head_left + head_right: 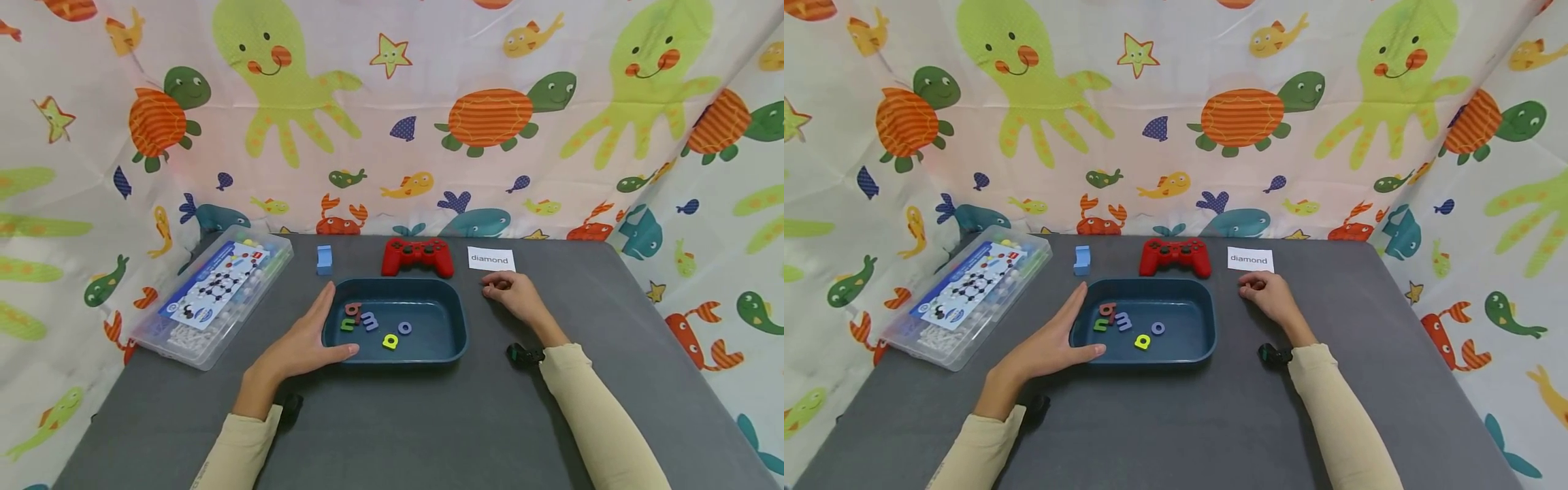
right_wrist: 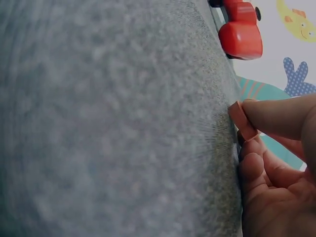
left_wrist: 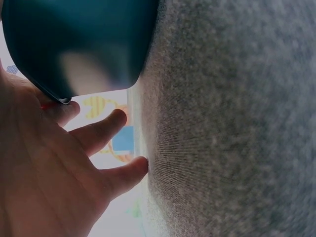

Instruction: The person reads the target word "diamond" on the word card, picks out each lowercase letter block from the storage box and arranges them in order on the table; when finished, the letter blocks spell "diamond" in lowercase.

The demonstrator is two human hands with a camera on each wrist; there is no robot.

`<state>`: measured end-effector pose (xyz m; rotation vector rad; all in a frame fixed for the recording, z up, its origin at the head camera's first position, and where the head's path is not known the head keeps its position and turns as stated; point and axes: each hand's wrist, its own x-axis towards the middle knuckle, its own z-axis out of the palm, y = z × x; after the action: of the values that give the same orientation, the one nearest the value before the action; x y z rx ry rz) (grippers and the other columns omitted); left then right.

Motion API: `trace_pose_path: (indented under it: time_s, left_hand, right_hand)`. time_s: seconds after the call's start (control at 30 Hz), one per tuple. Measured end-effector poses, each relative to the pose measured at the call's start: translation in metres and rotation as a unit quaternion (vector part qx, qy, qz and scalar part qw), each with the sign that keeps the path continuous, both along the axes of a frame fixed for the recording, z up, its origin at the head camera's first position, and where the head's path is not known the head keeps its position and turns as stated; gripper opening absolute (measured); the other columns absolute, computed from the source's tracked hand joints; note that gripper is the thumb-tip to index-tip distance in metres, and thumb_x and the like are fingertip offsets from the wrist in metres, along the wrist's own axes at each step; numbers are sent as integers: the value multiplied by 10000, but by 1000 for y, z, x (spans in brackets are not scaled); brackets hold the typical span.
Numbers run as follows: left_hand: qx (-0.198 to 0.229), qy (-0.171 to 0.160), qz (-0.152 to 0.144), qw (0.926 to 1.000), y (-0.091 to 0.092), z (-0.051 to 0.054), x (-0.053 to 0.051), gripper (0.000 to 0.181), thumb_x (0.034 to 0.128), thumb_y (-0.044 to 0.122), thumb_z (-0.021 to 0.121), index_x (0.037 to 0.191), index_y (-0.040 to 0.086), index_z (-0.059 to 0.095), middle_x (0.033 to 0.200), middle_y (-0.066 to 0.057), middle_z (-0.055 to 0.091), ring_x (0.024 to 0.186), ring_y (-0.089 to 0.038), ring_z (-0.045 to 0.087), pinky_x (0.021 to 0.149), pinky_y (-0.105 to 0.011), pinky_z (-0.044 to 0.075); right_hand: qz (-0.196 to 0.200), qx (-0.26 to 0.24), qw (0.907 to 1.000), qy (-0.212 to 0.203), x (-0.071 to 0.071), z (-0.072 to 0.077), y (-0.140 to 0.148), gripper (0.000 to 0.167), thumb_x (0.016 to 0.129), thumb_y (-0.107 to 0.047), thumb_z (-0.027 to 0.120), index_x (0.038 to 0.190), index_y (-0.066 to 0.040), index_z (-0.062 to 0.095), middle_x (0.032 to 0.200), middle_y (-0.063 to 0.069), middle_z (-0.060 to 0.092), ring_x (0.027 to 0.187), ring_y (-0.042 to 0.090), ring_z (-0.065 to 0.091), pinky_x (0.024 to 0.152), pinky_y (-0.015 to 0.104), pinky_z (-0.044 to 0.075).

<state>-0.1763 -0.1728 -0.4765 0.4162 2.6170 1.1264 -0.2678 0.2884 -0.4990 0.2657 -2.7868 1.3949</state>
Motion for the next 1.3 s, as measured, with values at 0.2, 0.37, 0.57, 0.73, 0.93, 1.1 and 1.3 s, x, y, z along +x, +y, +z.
trace_pose_path:
  time_s: [0.2, 0.37, 0.57, 0.73, 0.93, 1.1, 1.3]
  left_hand:
    - [-8, -39, -44, 10000, 5, -1, 2, 1279, 862, 650, 789, 1739, 211, -31, 1802, -12, -42, 1627, -401, 98, 1184, -749, 242]
    - [24, -43, -40, 10000, 7, -1, 3, 1289, 852, 665, 789, 1740, 201, -21, 1802, -12, -37, 1627, -399, 103, 1182, -748, 248]
    - [24, -74, -19, 10000, 7, 0, 3, 1277, 865, 640, 795, 1739, 203, -25, 1802, -19, -36, 1624, -411, 108, 1180, -755, 244]
    - [19, -66, 13, 10000, 6, 1, 3, 1264, 874, 611, 800, 1739, 193, -22, 1803, -28, -26, 1623, -416, 112, 1180, -754, 242]
    - [59, -80, 14, 9999, 4, 2, 3, 1252, 884, 581, 803, 1738, 194, -26, 1802, -29, -30, 1624, -413, 104, 1184, -746, 242]
    - [69, -84, 19, 9999, 2, 3, 1, 1250, 885, 569, 801, 1737, 184, -28, 1802, -37, -33, 1627, -409, 92, 1187, -739, 241]
    - [-4, -102, 1, 9999, 2, 1, -1, 1252, 886, 580, 797, 1737, 185, -31, 1802, -38, -34, 1628, -406, 91, 1191, -734, 241]
  right_hand:
    - [67, -51, 9999, 70, 6, -3, 9, 263, 989, -83, 784, 1207, 62, 754, 995, 176, 731, 849, 234, 603, 728, 228, 477]
    - [337, -280, 9988, -196, 9, -1, 19, 393, 991, -96, 785, 1330, 76, 688, 1166, 233, 705, 1003, 300, 608, 807, 179, 503]
    - [451, -229, 9984, -237, 12, 1, 25, 445, 963, -68, 803, 1377, 35, 677, 1251, 231, 684, 1096, 347, 578, 824, 215, 478]
    - [622, -112, 9980, -12, 13, 0, 24, 437, 950, -59, 811, 1358, 40, 687, 1228, 232, 686, 1017, 330, 590, 802, 224, 482]
    - [574, 92, 9983, 4, 13, -1, 23, 402, 945, -64, 820, 1327, 13, 719, 1183, 193, 681, 954, 290, 592, 798, 243, 489]
    - [577, 97, 9983, -71, 12, -1, 21, 408, 955, -68, 807, 1344, 6, 709, 1208, 196, 676, 986, 295, 589, 818, 250, 487]
    - [549, 52, 9984, -88, 12, -2, 19, 414, 955, -69, 807, 1349, 11, 707, 1224, 204, 679, 1009, 297, 591, 830, 241, 481]
